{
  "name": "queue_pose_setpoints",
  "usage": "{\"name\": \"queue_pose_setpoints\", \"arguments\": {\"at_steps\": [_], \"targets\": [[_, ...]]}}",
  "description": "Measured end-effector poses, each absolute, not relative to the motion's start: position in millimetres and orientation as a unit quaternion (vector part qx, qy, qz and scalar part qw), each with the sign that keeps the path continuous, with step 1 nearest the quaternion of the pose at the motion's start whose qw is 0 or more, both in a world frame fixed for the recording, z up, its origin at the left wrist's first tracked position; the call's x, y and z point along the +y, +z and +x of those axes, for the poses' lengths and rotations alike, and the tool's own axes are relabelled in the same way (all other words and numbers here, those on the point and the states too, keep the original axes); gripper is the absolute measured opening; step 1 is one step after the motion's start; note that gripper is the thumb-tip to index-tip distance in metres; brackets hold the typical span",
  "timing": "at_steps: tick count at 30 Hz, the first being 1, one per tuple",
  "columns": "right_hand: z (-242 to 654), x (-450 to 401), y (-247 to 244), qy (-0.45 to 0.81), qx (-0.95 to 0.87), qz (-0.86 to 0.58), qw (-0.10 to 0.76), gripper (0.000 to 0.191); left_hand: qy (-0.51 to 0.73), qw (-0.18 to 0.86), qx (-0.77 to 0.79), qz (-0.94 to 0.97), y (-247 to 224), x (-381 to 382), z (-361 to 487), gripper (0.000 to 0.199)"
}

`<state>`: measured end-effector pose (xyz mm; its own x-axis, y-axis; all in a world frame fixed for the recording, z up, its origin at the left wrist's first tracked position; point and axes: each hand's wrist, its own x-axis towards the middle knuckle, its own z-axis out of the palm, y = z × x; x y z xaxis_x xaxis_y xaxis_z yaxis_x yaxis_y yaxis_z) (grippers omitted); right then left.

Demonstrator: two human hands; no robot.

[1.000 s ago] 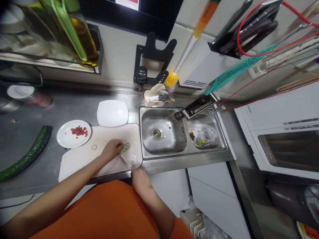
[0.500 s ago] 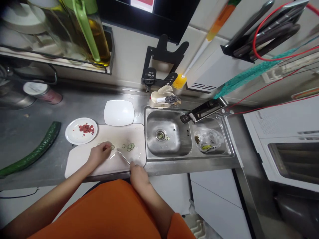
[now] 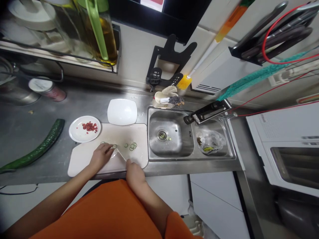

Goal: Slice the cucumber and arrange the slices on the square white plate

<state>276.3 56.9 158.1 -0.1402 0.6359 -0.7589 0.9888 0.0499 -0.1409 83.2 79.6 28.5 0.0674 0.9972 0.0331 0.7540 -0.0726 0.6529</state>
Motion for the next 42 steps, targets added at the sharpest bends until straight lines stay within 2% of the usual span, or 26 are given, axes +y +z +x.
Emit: {"name": "queue_pose_setpoints", "arguments": {"at_steps": [29, 34, 42], "targets": [[264, 57, 164, -0.372, 0.648, 0.619, 0.242, 0.038, 0.224, 0.277, 0.649, 0.672, 32, 83, 83, 0.027], [281, 50, 170, -0.396, 0.627, 0.623, 0.25, 0.033, 0.215, 0.284, 0.652, 0.669, 32, 85, 83, 0.028], [299, 40, 166, -0.4, 0.613, 0.629, 0.264, 0.044, 0.213, 0.314, 0.673, 0.634, 42, 92, 90, 0.018]]}}
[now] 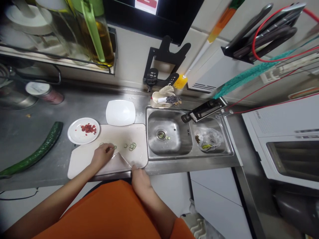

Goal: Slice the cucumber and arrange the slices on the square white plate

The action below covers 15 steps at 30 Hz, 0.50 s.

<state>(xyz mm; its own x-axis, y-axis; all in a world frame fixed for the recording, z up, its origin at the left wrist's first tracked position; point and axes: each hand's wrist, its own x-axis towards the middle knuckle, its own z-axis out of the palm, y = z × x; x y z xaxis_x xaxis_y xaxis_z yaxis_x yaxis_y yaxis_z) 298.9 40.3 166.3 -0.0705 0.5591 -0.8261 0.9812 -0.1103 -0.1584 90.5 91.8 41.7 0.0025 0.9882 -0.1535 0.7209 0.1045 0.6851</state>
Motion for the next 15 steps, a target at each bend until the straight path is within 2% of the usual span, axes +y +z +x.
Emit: {"name": "queue_pose_setpoints", "arguments": {"at_steps": [7, 15], "targets": [[304, 37, 161, -0.389, 0.63, 0.626, 0.247, 0.048, 0.179, 0.344, 0.716, 0.581, 63, 95, 81, 0.019], [307, 36, 156, -0.383, 0.635, 0.618, 0.261, 0.047, 0.167, 0.298, 0.785, 0.517, 67, 98, 42, 0.023]]}}
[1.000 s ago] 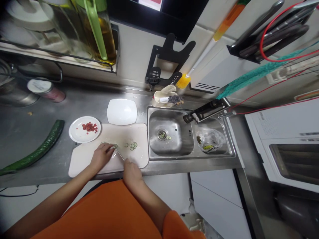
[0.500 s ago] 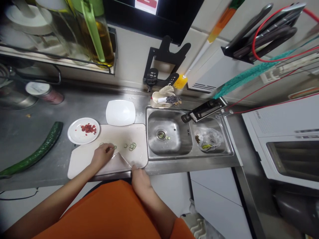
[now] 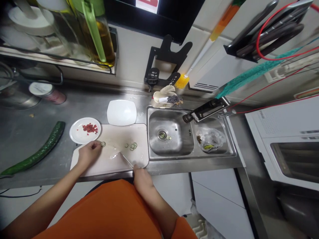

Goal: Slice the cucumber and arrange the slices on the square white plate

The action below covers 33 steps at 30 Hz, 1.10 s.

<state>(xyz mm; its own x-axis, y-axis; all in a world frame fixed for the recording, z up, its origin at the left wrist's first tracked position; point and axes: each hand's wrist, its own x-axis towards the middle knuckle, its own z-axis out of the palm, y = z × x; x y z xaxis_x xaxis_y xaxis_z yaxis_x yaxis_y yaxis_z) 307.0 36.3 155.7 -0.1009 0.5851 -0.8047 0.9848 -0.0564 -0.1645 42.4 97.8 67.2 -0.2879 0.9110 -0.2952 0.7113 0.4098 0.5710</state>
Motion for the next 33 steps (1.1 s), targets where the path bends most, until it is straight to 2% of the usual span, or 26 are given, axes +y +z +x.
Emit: {"name": "queue_pose_setpoints", "arguments": {"at_steps": [5, 10, 15, 20, 24, 33], "targets": [[308, 37, 154, -0.381, 0.64, 0.613, 0.261, 0.048, 0.141, 0.277, 0.78, 0.542, 62, 97, 39, 0.023], [314, 37, 160, -0.378, 0.642, 0.613, 0.263, 0.046, 0.165, 0.213, 0.745, 0.611, 61, 93, 44, 0.033], [322, 34, 166, -0.357, 0.652, 0.617, 0.259, 0.046, 0.205, 0.295, 0.603, 0.712, 61, 107, 87, 0.032], [325, 30, 164, -0.34, 0.646, 0.629, 0.267, 0.045, 0.115, 0.356, 0.515, 0.771, 54, 130, 137, 0.027], [326, 28, 162, -0.345, 0.643, 0.631, 0.264, 0.045, 0.074, 0.366, 0.507, 0.777, 50, 137, 151, 0.023], [329, 27, 157, -0.353, 0.639, 0.632, 0.26, 0.042, 0.087, 0.39, 0.54, 0.741, 62, 135, 159, 0.009]]}}
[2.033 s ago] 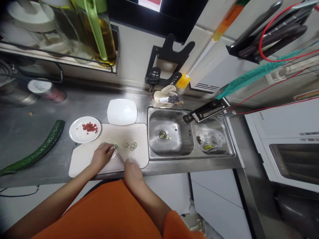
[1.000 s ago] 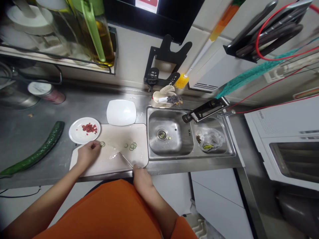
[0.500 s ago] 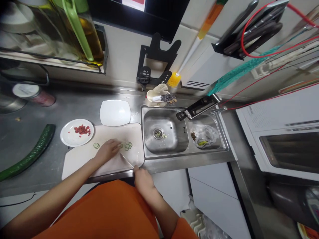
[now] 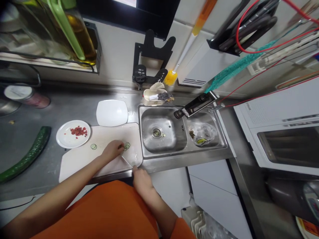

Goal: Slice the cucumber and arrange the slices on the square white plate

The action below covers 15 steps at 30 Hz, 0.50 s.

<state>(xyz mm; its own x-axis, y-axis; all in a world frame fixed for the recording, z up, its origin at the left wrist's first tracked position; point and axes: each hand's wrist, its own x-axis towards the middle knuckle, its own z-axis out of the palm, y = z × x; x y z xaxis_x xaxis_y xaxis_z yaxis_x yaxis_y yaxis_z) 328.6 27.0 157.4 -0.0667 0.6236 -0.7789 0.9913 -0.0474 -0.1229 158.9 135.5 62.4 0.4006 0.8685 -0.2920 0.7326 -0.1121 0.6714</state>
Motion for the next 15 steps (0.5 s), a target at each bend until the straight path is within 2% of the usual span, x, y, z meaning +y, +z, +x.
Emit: {"name": "queue_pose_setpoints", "arguments": {"at_steps": [6, 10, 15], "targets": [[327, 32, 158, -0.362, 0.64, 0.626, 0.26, 0.044, 0.126, 0.418, 0.659, 0.613, 68, 121, 124, 0.013], [321, 37, 156, -0.365, 0.644, 0.619, 0.263, 0.043, 0.128, 0.399, 0.715, 0.56, 66, 109, 101, 0.015], [310, 41, 154, -0.353, 0.654, 0.614, 0.265, 0.042, 0.146, 0.339, 0.711, 0.598, 55, 94, 93, 0.022]]}}
